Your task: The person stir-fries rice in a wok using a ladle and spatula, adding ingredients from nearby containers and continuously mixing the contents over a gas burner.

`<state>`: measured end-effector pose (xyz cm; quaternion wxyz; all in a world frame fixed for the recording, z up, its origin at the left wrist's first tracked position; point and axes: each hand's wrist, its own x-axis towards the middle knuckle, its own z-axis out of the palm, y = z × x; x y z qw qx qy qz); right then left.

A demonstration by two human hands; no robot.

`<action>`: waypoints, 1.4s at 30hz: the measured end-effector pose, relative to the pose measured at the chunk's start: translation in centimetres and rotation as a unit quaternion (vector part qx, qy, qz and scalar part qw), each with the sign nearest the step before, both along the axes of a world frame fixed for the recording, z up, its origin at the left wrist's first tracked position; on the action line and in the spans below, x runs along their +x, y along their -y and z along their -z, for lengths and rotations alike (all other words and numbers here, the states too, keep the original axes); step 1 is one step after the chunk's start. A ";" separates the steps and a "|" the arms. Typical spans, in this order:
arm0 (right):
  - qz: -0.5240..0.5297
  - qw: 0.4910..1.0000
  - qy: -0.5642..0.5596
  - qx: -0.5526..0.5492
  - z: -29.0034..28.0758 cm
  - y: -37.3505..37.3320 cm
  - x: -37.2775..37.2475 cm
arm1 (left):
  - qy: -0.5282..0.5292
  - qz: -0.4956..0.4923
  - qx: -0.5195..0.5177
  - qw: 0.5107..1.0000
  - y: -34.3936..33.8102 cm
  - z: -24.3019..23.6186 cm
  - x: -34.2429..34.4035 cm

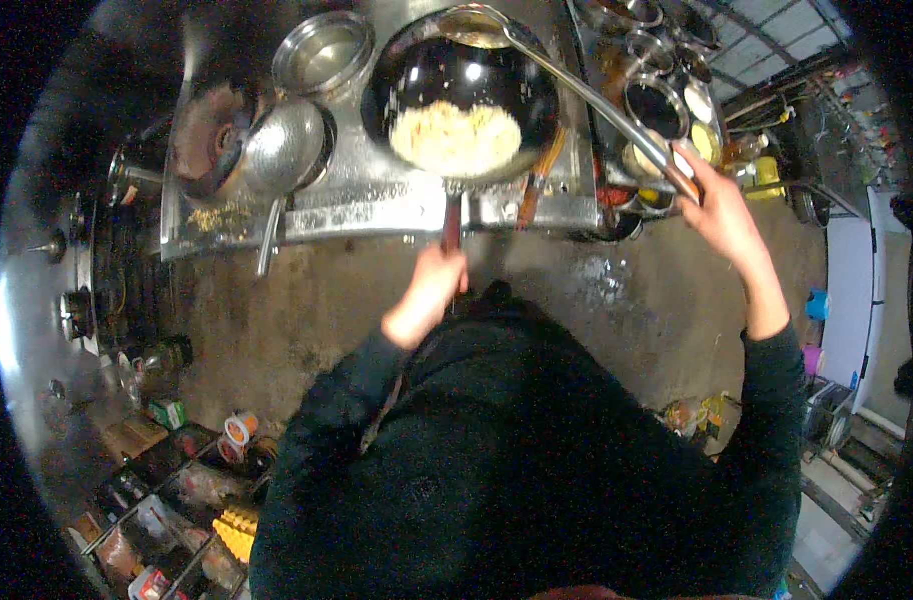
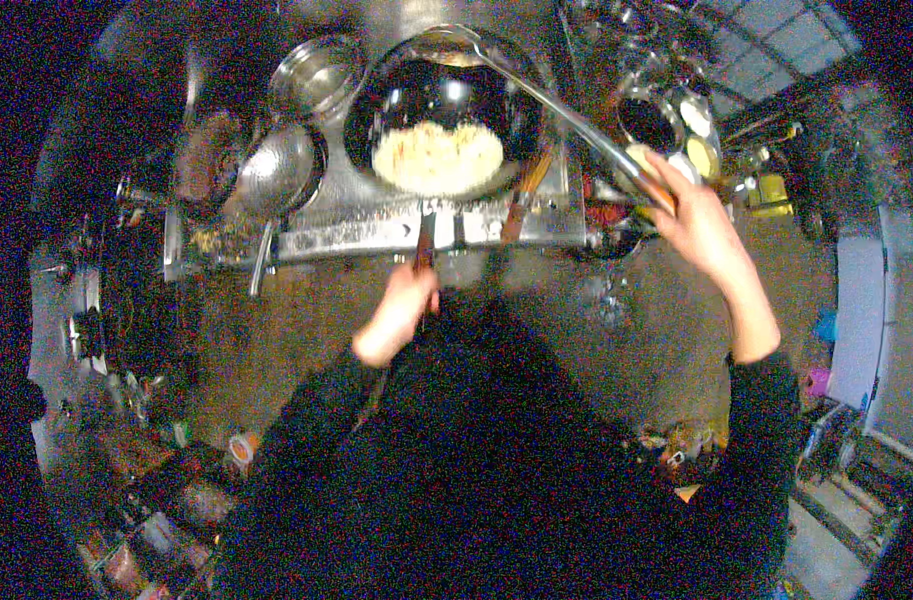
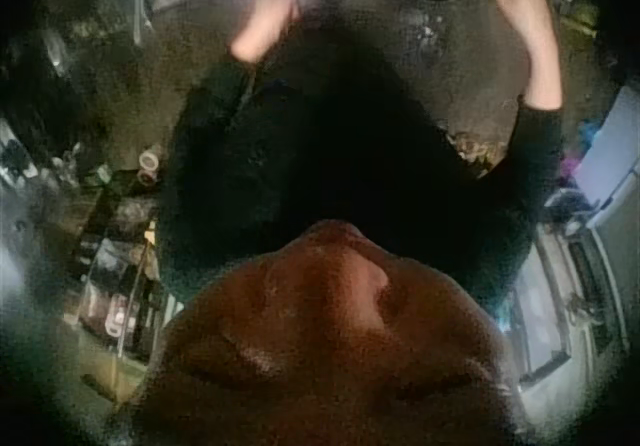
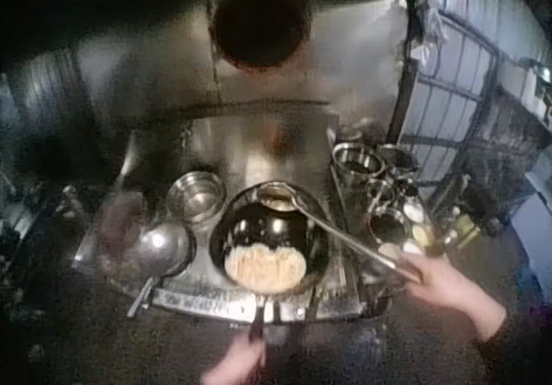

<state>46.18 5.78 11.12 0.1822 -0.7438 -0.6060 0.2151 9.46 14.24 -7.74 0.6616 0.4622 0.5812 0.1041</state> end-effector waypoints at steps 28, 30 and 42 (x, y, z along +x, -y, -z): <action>-0.004 0.995 -0.096 -0.015 5.6 5.5 -3.5 | 0.078 -0.010 0.119 0.990 -3.7 -0.1 2.4; -0.008 0.993 -0.117 0.004 6.7 5.0 -3.2 | 0.035 0.023 0.200 0.979 -4.8 1.2 4.0; 0.328 0.737 -0.581 -0.106 9.5 1.5 -8.0 | 0.146 -0.011 0.089 0.985 -5.8 7.9 3.9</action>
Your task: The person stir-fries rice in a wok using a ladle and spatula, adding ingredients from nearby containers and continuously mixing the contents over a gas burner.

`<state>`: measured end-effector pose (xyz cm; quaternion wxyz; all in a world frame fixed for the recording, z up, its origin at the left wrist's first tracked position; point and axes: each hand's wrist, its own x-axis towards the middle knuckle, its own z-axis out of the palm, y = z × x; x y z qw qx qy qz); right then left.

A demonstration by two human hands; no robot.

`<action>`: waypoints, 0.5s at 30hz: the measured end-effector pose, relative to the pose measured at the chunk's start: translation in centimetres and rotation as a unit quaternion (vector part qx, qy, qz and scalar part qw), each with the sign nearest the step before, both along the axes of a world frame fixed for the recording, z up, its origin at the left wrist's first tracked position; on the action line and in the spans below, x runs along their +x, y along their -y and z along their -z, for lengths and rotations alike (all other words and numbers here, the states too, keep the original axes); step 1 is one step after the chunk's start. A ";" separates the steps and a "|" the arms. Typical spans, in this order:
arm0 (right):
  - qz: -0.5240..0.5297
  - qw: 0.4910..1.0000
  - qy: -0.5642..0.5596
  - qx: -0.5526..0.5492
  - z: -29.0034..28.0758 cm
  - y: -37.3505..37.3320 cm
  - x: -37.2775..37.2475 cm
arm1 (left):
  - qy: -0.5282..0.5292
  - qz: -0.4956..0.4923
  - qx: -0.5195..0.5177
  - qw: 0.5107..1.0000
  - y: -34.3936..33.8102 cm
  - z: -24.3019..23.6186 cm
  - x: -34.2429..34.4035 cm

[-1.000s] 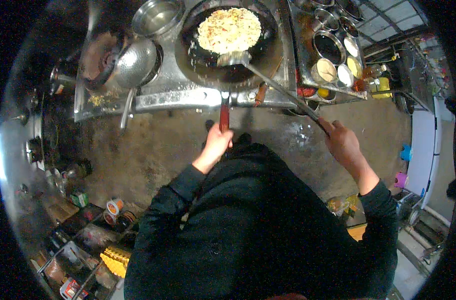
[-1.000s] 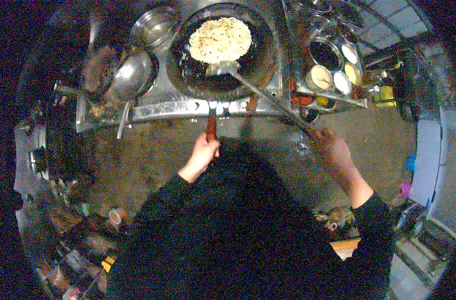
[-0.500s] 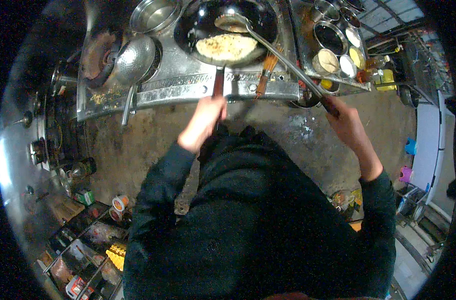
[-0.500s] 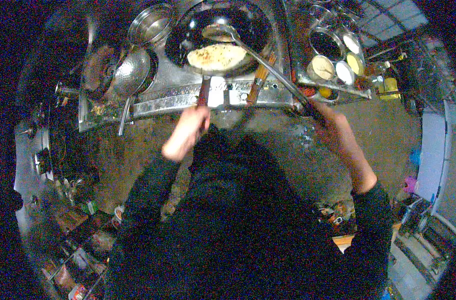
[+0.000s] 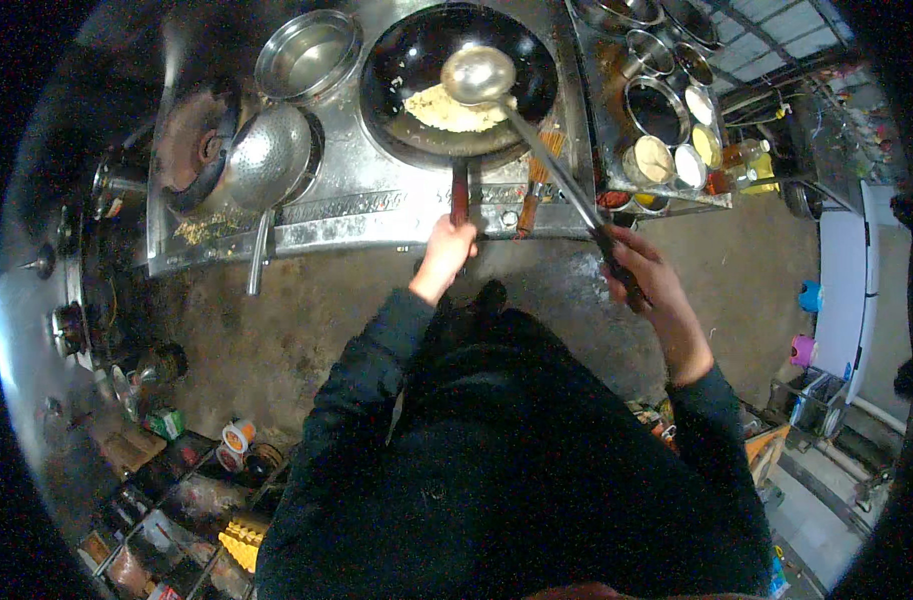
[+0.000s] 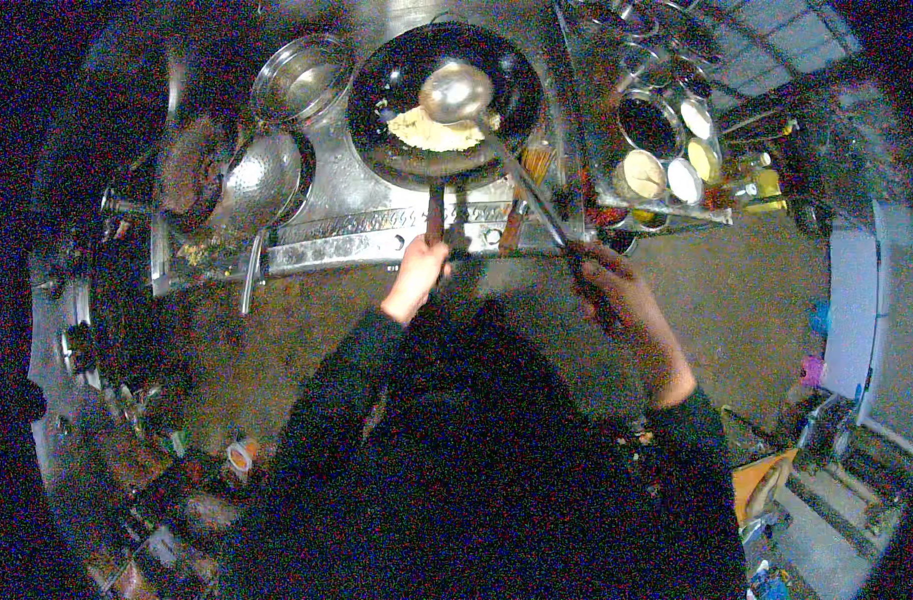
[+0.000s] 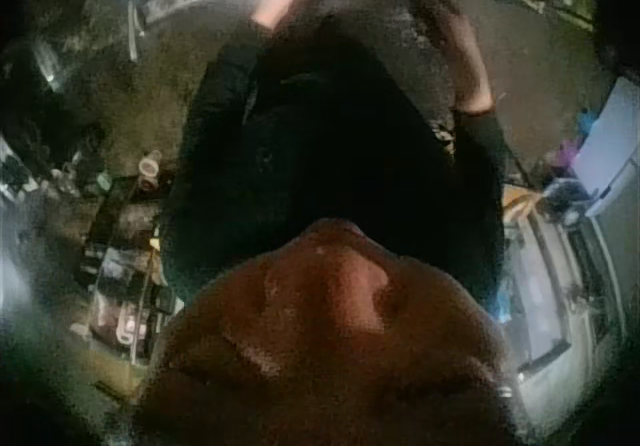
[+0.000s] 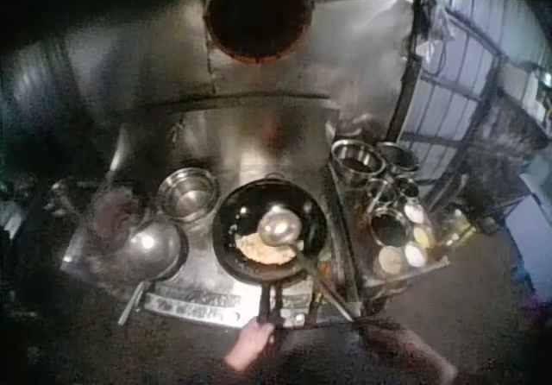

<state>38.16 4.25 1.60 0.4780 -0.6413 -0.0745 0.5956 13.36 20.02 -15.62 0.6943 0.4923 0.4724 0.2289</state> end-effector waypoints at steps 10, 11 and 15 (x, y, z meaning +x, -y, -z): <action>0.001 0.997 -0.063 -0.042 3.9 -9.6 -0.7 | 0.032 0.035 -0.081 0.996 1.7 5.2 -11.0; -0.052 0.998 -0.038 -0.016 4.4 -10.2 -1.1 | 0.052 0.032 -0.136 0.989 2.7 6.9 -14.3; 0.107 0.978 -0.162 0.077 5.8 -14.1 -3.4 | -0.243 -0.021 -0.109 0.964 6.6 14.6 -29.5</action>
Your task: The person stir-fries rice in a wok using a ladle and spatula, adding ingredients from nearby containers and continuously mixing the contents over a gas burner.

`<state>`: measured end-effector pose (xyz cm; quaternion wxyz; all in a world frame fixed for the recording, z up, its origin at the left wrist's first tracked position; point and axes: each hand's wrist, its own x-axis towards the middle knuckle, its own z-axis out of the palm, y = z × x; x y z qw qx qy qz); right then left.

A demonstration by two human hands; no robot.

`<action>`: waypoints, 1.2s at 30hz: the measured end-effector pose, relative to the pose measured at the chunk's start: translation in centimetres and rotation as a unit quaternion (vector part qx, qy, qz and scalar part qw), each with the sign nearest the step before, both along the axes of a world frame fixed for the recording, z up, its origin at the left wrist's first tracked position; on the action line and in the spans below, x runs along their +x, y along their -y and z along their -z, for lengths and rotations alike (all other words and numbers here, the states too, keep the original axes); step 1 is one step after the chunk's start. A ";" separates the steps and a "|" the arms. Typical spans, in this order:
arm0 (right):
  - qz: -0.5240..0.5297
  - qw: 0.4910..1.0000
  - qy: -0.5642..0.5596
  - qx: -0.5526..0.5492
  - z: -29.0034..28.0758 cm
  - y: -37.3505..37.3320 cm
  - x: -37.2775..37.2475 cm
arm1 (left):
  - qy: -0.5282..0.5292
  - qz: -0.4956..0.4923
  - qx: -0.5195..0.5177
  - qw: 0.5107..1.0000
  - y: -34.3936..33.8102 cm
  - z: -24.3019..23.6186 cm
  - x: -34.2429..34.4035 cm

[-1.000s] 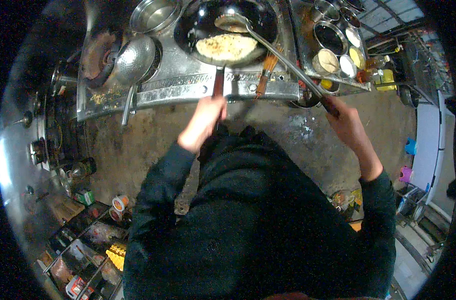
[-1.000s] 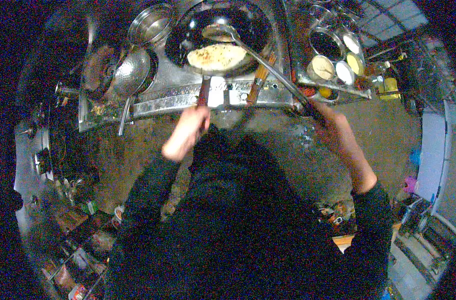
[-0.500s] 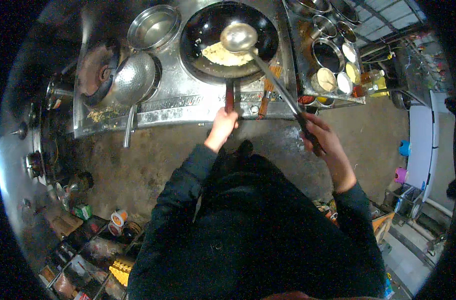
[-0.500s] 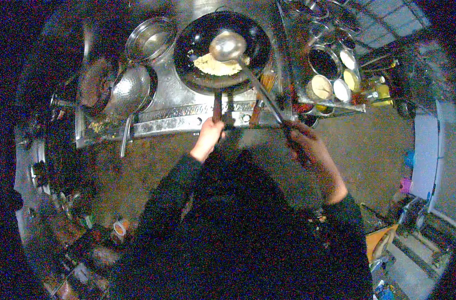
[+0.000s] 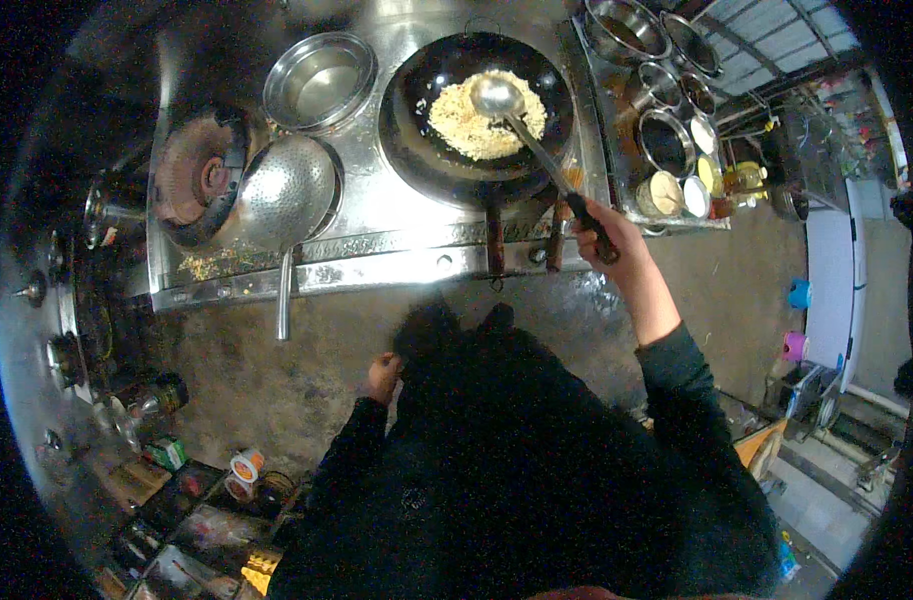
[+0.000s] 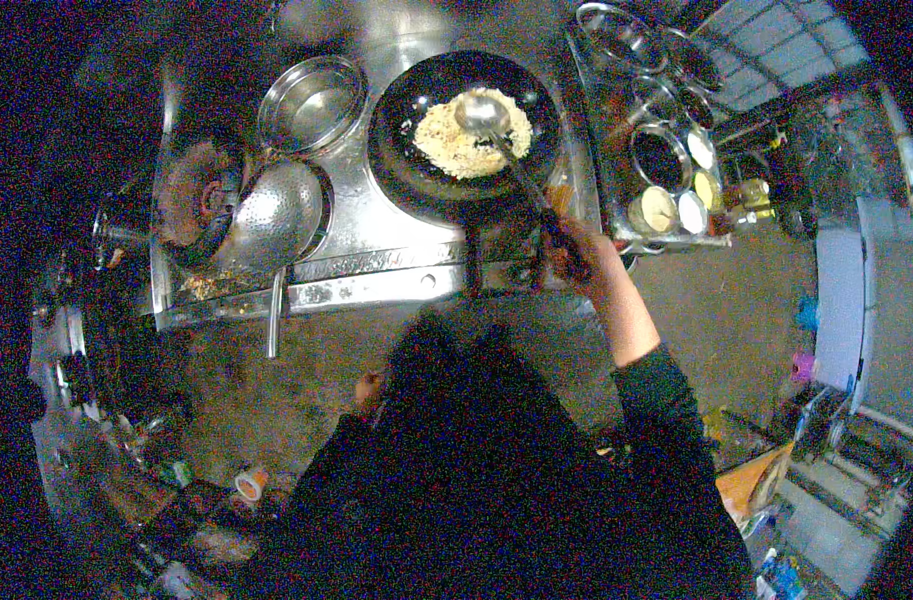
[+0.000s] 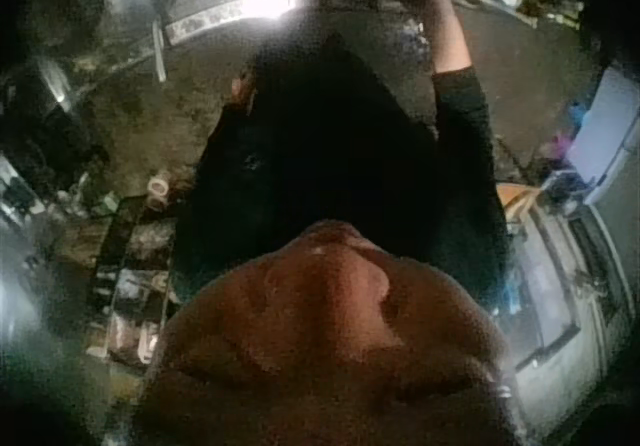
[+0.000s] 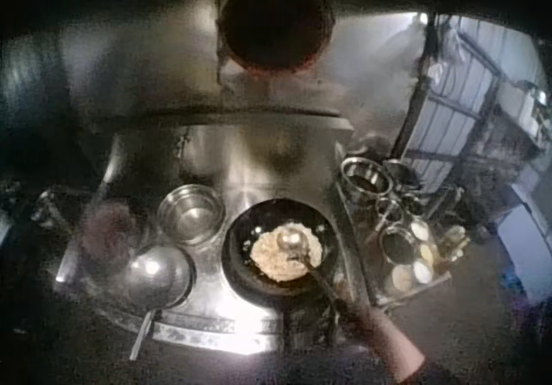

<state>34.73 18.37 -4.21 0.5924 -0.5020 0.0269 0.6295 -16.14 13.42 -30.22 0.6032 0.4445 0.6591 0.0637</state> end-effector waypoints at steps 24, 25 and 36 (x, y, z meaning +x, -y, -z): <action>-0.018 0.993 0.005 -0.118 -3.8 -1.6 -3.1 | 0.026 0.284 -0.085 0.955 -8.1 9.7 -8.6; -0.051 0.996 -0.021 -0.072 -3.2 -1.9 -3.8 | 0.007 0.319 -0.071 0.945 -8.1 9.8 -9.2; -0.264 0.685 0.675 -0.071 -1.0 -1.5 0.9 | -0.097 0.274 0.031 0.956 -8.1 3.9 -7.1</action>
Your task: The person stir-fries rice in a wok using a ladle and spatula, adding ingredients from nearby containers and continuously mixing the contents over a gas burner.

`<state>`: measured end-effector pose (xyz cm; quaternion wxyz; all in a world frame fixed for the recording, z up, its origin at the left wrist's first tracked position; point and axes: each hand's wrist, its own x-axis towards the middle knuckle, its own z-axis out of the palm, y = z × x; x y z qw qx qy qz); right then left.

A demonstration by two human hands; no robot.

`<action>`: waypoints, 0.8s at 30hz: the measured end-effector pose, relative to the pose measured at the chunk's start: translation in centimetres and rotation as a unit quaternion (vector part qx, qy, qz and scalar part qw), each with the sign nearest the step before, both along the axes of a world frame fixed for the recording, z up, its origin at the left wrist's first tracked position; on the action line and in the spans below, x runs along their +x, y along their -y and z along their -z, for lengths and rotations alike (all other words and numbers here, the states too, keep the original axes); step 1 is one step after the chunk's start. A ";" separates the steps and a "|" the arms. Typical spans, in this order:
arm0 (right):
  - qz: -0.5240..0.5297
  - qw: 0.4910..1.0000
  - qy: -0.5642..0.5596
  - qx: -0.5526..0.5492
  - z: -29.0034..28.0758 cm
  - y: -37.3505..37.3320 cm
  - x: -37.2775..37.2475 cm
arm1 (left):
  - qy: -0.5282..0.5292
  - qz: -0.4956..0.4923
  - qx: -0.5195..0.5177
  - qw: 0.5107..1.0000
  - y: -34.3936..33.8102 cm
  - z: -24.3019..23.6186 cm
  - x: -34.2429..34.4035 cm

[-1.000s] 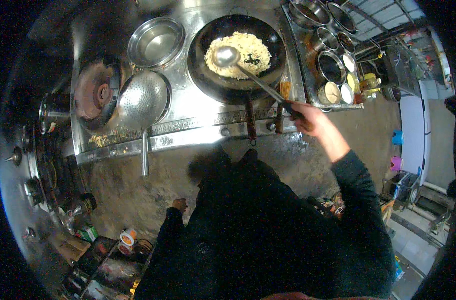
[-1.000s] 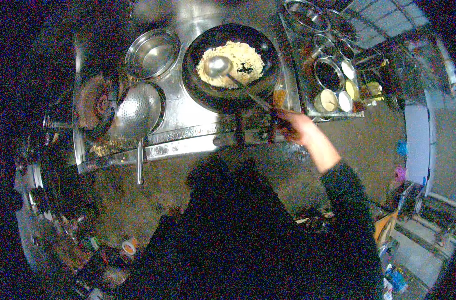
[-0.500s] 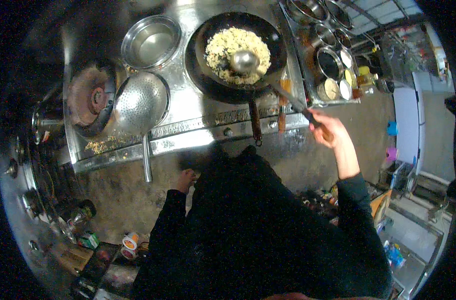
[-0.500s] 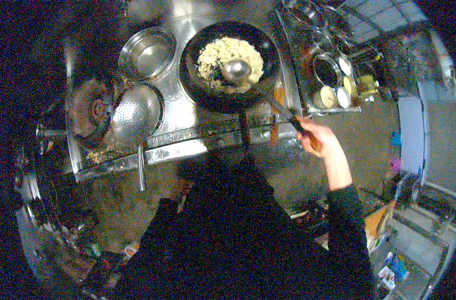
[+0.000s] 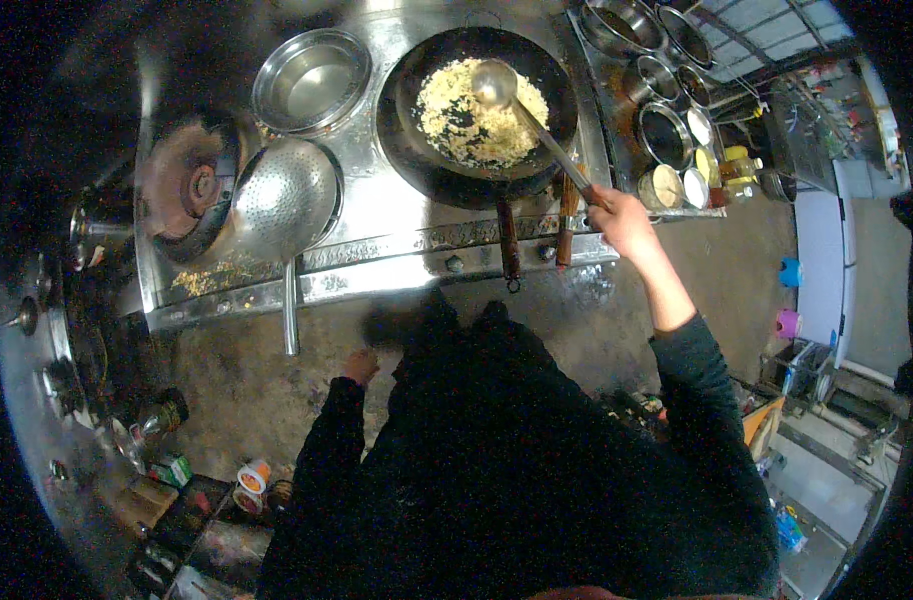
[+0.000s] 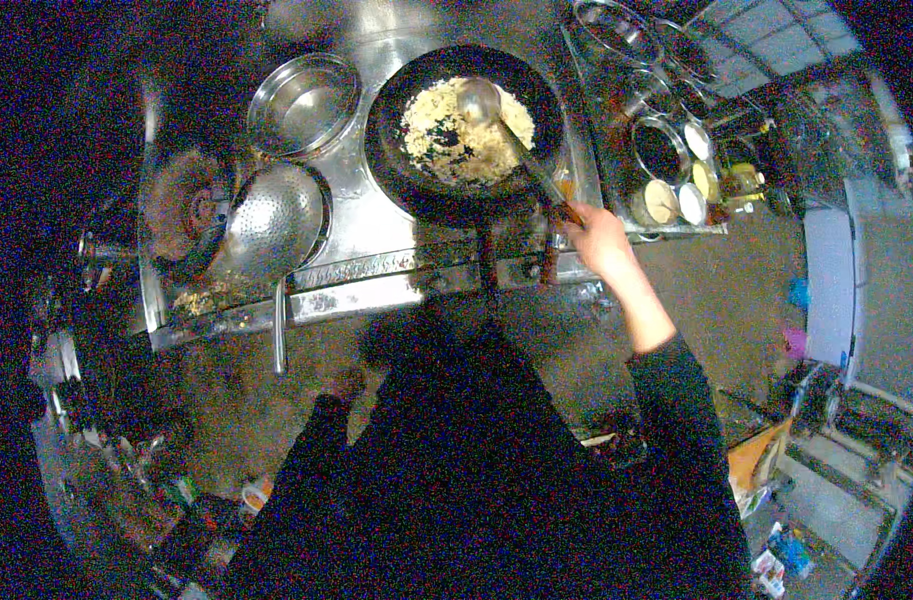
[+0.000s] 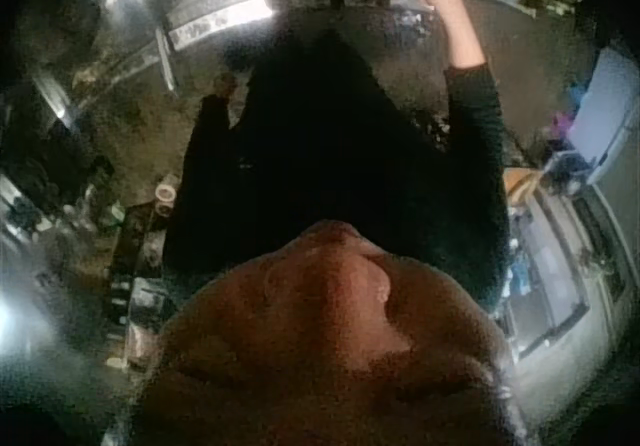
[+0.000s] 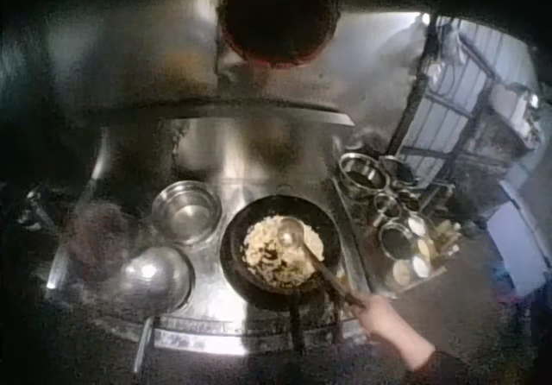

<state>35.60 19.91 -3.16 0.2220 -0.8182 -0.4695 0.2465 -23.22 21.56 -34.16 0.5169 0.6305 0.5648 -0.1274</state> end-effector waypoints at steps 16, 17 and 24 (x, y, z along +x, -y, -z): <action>-0.223 0.886 0.390 -0.113 -7.1 4.8 3.4 | 0.166 -0.163 -0.049 0.971 -5.7 -18.9 39.8; -0.245 0.899 0.358 -0.055 -6.7 4.9 3.4 | 0.278 -0.241 -0.055 0.928 -4.6 -20.5 39.4; -0.158 0.949 0.272 -0.009 -10.8 14.0 8.0 | 0.222 -0.222 -0.078 0.946 6.8 -29.5 27.6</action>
